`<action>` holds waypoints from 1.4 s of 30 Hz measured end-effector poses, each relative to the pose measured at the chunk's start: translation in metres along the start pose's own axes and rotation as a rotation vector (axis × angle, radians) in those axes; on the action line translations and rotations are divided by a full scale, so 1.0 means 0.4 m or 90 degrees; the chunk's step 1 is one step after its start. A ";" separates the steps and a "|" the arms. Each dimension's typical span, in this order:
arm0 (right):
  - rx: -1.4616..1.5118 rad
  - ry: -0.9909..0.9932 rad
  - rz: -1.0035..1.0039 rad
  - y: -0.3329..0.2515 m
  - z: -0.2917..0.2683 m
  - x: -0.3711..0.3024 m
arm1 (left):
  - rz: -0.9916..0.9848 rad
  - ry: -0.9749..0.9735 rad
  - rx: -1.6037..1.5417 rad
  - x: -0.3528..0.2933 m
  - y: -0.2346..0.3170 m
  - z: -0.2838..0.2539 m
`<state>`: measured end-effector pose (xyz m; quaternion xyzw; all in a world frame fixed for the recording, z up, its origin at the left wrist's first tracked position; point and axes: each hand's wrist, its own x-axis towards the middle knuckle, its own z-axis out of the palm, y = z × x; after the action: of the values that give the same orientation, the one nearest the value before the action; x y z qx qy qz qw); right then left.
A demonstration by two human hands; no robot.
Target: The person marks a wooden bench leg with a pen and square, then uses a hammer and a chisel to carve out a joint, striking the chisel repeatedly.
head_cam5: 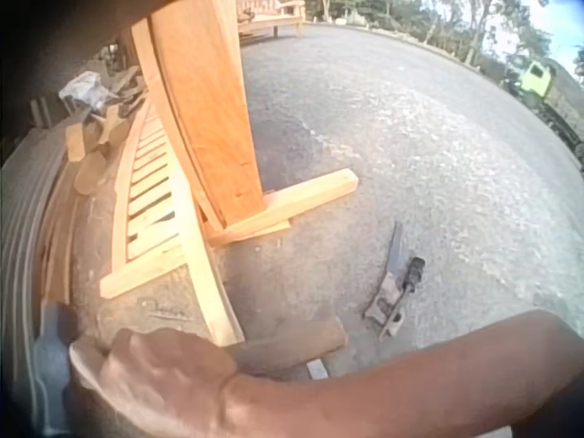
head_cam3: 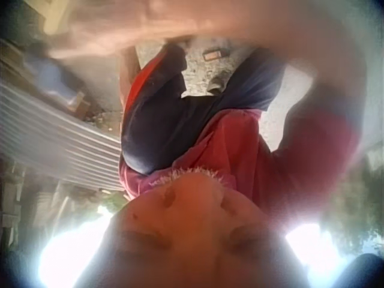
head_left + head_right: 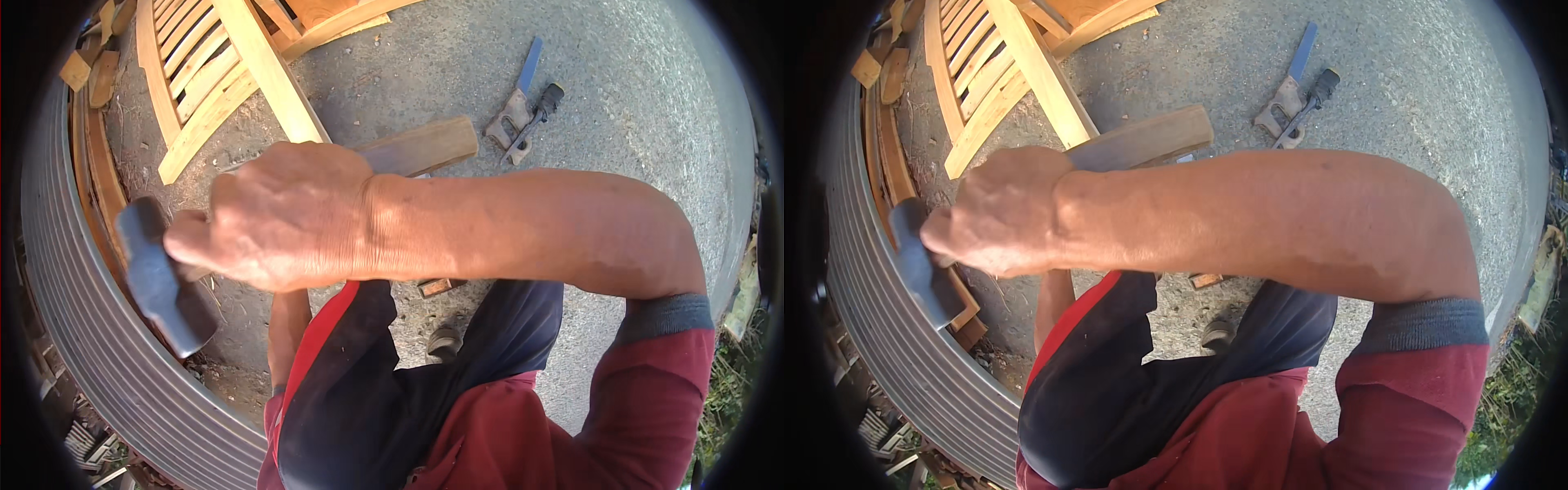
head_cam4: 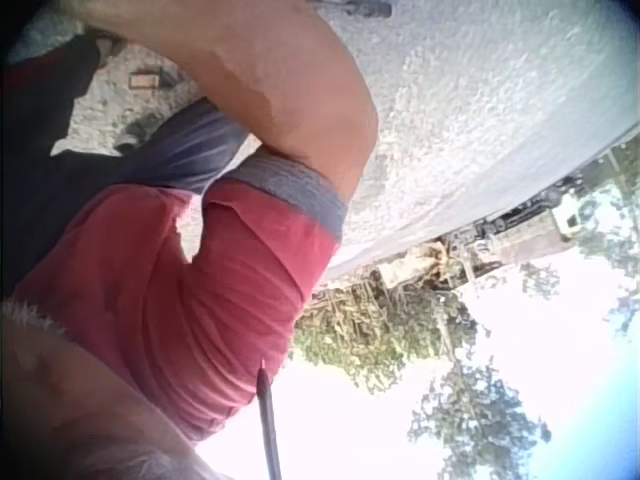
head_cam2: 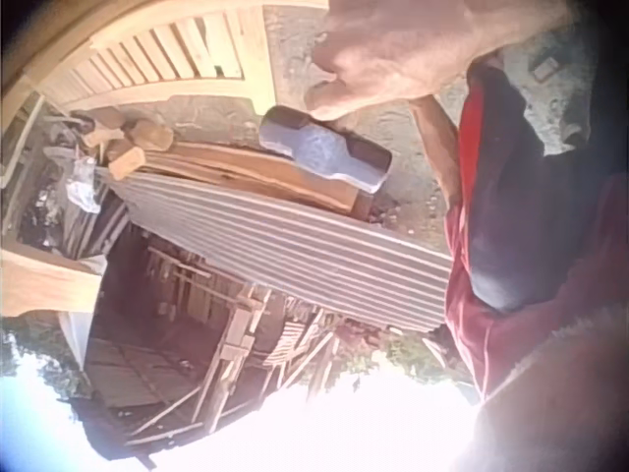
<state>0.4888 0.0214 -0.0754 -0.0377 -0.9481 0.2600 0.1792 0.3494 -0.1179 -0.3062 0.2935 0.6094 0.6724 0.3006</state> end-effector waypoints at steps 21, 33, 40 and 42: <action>0.061 -0.013 0.105 0.001 -0.028 0.067 | -0.028 0.202 -0.063 0.033 0.014 0.017; 0.006 -0.056 0.233 0.114 -0.002 -0.069 | 0.075 -0.011 0.005 0.044 0.052 -0.003; 0.004 -0.049 0.222 0.106 -0.015 -0.062 | -0.009 -0.048 -0.022 0.041 0.042 0.038; 0.007 -0.061 0.234 0.101 -0.025 -0.053 | 0.009 -0.073 -0.031 0.039 0.026 0.026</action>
<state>0.5113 0.0575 -0.0946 -0.1970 -0.9311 0.2954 0.0837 0.3468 -0.1000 -0.2945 0.3285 0.5726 0.6714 0.3369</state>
